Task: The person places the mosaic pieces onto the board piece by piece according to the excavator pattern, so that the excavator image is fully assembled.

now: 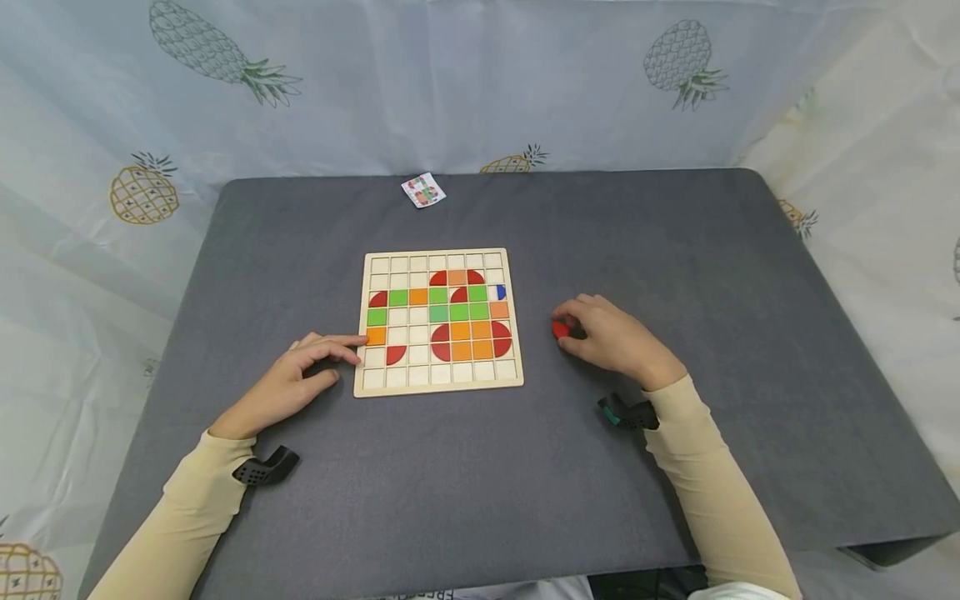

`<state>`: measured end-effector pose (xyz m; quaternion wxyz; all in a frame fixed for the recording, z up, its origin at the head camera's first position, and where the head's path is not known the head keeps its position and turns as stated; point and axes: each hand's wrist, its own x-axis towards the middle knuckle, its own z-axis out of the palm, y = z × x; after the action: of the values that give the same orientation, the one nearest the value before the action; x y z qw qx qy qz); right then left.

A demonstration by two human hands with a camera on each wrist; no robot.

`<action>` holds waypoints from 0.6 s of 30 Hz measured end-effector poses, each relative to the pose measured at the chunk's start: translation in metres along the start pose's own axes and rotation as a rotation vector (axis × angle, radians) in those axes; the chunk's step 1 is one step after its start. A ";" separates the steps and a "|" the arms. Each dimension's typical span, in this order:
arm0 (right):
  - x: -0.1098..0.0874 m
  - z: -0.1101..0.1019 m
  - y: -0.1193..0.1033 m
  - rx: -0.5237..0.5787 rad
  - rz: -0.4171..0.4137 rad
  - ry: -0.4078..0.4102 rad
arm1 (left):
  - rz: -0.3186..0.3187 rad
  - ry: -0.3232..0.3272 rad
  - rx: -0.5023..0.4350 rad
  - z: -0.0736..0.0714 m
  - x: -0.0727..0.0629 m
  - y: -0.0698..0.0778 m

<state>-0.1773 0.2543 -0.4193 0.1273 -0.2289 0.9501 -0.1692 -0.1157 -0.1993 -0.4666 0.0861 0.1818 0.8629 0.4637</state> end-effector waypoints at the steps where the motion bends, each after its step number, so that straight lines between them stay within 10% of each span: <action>1: 0.002 -0.001 -0.002 -0.001 0.002 0.001 | 0.003 0.001 0.004 0.000 0.000 0.000; 18: 0.055 -0.015 -0.095 -0.022 -0.269 -0.003 | 0.019 -0.007 -0.011 -0.001 -0.001 0.000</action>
<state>-0.1917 0.1522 -0.3787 0.1022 -0.3561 0.9124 -0.1739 -0.1147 -0.2004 -0.4664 0.0858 0.1910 0.8583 0.4685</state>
